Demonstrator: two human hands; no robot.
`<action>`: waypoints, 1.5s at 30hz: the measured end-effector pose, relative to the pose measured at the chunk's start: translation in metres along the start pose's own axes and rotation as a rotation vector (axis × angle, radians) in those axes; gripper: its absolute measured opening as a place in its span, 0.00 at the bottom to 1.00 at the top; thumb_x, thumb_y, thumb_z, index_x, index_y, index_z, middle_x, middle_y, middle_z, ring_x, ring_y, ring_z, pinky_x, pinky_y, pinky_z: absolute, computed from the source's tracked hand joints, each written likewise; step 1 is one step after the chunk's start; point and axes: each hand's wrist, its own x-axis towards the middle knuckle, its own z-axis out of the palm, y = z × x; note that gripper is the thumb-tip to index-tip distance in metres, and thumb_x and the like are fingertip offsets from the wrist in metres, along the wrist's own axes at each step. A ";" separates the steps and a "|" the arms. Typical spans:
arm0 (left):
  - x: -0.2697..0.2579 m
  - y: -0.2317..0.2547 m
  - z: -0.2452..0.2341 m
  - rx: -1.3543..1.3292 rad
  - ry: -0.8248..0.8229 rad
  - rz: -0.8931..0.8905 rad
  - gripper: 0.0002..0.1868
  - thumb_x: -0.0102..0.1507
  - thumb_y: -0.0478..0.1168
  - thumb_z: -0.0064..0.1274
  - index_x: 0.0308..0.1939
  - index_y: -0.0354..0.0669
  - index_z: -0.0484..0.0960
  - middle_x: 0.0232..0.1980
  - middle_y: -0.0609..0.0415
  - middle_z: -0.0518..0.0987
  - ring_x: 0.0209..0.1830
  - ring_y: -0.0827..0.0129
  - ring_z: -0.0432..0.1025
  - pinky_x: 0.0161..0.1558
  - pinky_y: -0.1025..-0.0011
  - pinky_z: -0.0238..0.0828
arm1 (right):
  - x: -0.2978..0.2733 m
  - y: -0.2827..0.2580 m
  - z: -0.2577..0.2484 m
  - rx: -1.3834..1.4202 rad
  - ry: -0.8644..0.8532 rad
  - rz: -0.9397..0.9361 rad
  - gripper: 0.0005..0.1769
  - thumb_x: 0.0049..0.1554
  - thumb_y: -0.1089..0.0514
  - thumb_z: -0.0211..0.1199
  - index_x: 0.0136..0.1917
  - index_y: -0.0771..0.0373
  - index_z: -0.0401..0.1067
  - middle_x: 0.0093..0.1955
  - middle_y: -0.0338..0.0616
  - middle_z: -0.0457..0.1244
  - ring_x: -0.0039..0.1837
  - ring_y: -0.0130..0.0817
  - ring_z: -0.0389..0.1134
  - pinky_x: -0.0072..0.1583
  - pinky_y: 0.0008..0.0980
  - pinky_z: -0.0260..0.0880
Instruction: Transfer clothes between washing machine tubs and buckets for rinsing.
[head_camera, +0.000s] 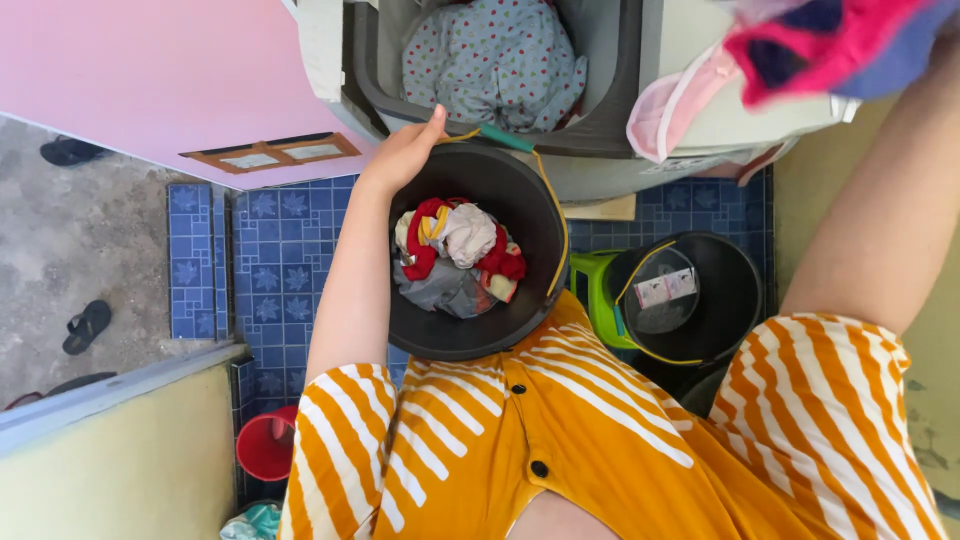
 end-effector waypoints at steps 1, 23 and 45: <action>0.001 0.001 0.000 0.019 -0.027 0.002 0.50 0.64 0.78 0.24 0.55 0.38 0.84 0.61 0.38 0.80 0.67 0.49 0.70 0.67 0.62 0.61 | -0.014 -0.010 0.000 0.062 -0.042 -0.006 0.25 0.54 0.53 0.73 0.62 0.62 0.75 0.59 0.48 0.70 0.61 0.42 0.69 0.63 0.42 0.73; 0.004 0.000 0.005 -0.089 -0.212 0.111 0.67 0.53 0.89 0.16 0.57 0.31 0.83 0.63 0.38 0.80 0.68 0.56 0.71 0.71 0.65 0.57 | -0.172 -0.282 0.378 -0.749 -0.354 -0.277 0.30 0.58 0.55 0.62 0.73 0.44 0.63 0.61 0.68 0.62 0.54 0.67 0.68 0.46 0.54 0.75; 0.009 -0.011 -0.017 -0.071 -0.001 -0.050 0.54 0.62 0.80 0.22 0.53 0.38 0.86 0.58 0.40 0.81 0.64 0.54 0.71 0.66 0.63 0.58 | 0.027 0.066 0.100 -0.168 0.299 0.279 0.17 0.42 0.62 0.78 0.46 0.63 0.80 0.51 0.51 0.67 0.51 0.41 0.71 0.52 0.33 0.71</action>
